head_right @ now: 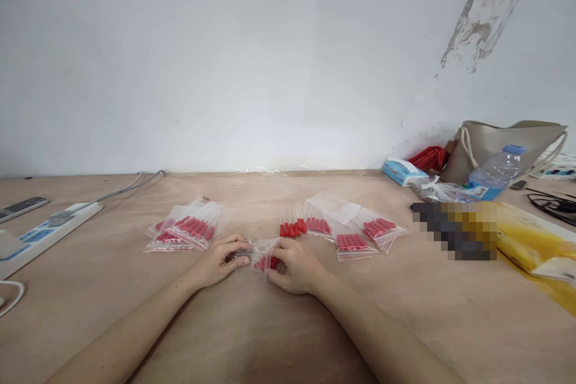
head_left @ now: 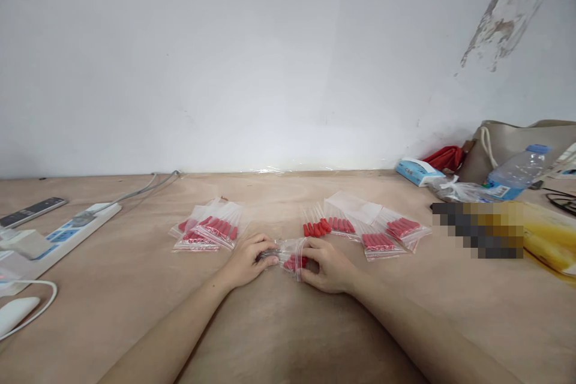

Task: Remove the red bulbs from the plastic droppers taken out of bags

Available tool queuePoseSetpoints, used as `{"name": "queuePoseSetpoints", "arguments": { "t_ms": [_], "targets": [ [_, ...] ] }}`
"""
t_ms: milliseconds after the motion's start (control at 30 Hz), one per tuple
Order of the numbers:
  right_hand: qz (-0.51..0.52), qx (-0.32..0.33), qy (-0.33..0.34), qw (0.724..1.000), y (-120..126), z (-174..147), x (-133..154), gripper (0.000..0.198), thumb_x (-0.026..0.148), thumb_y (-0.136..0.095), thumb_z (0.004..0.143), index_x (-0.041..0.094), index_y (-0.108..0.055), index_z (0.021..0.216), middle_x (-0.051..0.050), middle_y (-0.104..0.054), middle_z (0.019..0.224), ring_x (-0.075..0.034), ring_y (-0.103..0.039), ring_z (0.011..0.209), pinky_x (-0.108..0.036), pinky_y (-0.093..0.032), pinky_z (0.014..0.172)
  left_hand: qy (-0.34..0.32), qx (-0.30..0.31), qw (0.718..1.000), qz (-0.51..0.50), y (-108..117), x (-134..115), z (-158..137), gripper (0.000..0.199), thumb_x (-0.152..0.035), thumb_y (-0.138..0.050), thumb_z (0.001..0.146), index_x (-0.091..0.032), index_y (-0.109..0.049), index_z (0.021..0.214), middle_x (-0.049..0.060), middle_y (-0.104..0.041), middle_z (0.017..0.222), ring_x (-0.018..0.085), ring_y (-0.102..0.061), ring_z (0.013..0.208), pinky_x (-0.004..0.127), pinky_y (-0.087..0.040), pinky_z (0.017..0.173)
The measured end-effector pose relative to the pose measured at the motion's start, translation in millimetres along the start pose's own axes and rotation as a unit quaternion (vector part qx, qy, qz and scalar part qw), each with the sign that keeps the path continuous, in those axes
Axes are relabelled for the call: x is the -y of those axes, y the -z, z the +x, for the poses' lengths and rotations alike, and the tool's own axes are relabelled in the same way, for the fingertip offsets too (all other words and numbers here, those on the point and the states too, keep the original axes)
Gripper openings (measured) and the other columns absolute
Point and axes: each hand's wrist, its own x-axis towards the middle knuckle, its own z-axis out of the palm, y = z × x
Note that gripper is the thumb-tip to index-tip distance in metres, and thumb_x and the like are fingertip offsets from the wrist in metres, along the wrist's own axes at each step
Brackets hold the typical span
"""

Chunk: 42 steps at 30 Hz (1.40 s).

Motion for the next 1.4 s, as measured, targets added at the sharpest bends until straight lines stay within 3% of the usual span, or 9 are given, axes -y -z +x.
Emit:
{"name": "queuePoseSetpoints", "arguments": {
  "t_ms": [100,333,533,633,733,867,1133,1267,1400],
  "targets": [
    [0.0,-0.028,-0.016,0.999,0.1,1.1,1.0,0.016,0.022,-0.045,0.081,0.018,-0.058,0.091,-0.004,-0.055,0.089,-0.013,-0.051,0.08,-0.025,-0.041,0.071,-0.009,0.005,1.0,0.001,1.2,-0.8,0.2,0.033,-0.046,-0.053,0.078,-0.023,-0.059,0.101,0.003,-0.059,0.096,0.018,-0.053,0.091,0.029,-0.041,0.079],
    [0.023,0.012,0.002,1.0,4.3,2.2,-0.4,0.01,0.018,-0.056,0.07,0.018,-0.056,0.08,-0.002,-0.054,0.086,-0.013,-0.051,0.079,-0.023,-0.041,0.07,-0.007,0.025,1.0,-0.002,-0.3,1.9,-0.4,0.039,-0.044,-0.051,0.08,-0.027,-0.052,0.116,0.003,-0.053,0.12,0.02,-0.049,0.108,0.034,-0.038,0.092],
    [-0.065,0.007,-0.056,0.996,1.1,1.3,1.0,0.015,0.019,-0.055,0.065,0.017,-0.052,0.079,-0.002,-0.055,0.081,-0.014,-0.05,0.073,-0.025,-0.038,0.065,-0.018,0.061,0.998,0.013,1.2,2.4,0.8,0.045,-0.046,-0.048,0.081,-0.028,-0.046,0.123,0.004,-0.047,0.128,0.02,-0.042,0.118,0.043,-0.025,0.103],
    [-0.097,0.001,-0.077,0.992,1.2,0.0,0.5,0.014,0.023,-0.05,0.073,0.017,-0.051,0.086,-0.003,-0.057,0.082,-0.015,-0.051,0.076,-0.026,-0.038,0.068,-0.013,0.068,0.998,0.011,1.6,2.1,1.2,0.046,-0.047,-0.048,0.081,-0.028,-0.045,0.123,0.005,-0.047,0.129,0.02,-0.042,0.119,0.045,-0.023,0.104],
    [-0.098,0.011,-0.057,0.993,4.7,-0.8,-1.0,0.017,0.024,-0.042,0.082,0.017,-0.051,0.093,-0.006,-0.058,0.089,-0.016,-0.052,0.083,-0.028,-0.039,0.073,-0.011,0.069,0.998,0.011,1.4,2.3,1.2,0.046,-0.047,-0.048,0.081,-0.028,-0.045,0.123,0.005,-0.047,0.129,0.02,-0.04,0.12,0.045,-0.023,0.104],
    [-0.075,0.054,-0.007,0.996,8.4,-1.2,-3.2,0.021,0.026,-0.052,0.077,0.019,-0.053,0.097,-0.006,-0.057,0.095,-0.017,-0.052,0.088,-0.027,-0.04,0.074,-0.01,0.067,0.998,0.011,1.2,2.4,0.9,0.047,-0.047,-0.047,0.081,-0.028,-0.045,0.124,0.005,-0.047,0.129,0.02,-0.041,0.12,0.045,-0.022,0.104],
    [-0.173,0.046,0.01,0.984,7.7,1.7,-5.2,0.02,0.02,-0.043,0.081,0.016,-0.056,0.094,-0.008,-0.06,0.089,-0.019,-0.054,0.082,-0.029,-0.038,0.072,-0.009,0.067,0.998,0.006,2.3,2.6,1.0,0.045,-0.047,-0.048,0.081,-0.028,-0.046,0.122,0.005,-0.048,0.128,0.02,-0.041,0.12,0.044,-0.024,0.103],
    [-0.133,0.081,0.001,0.988,20.6,0.5,-6.9,0.02,0.022,-0.047,0.078,0.018,-0.057,0.095,-0.005,-0.061,0.085,-0.016,-0.054,0.077,-0.027,-0.037,0.068,-0.008,0.078,0.997,0.011,3.3,2.3,1.1,0.047,-0.048,-0.046,0.082,-0.029,-0.044,0.124,0.005,-0.046,0.13,0.02,-0.039,0.121,0.045,-0.021,0.104],
    [-0.1,0.082,-0.022,0.991,22.9,-1.1,-7.0,0.026,0.024,-0.055,0.072,0.019,-0.055,0.098,-0.006,-0.059,0.096,-0.018,-0.053,0.087,-0.026,-0.037,0.071,0.001,0.094,0.995,0.043,3.5,2.1,0.9,0.052,-0.052,-0.043,0.082,-0.031,-0.036,0.129,0.004,-0.035,0.137,0.022,-0.03,0.127,0.048,-0.017,0.105]
  ]
}}
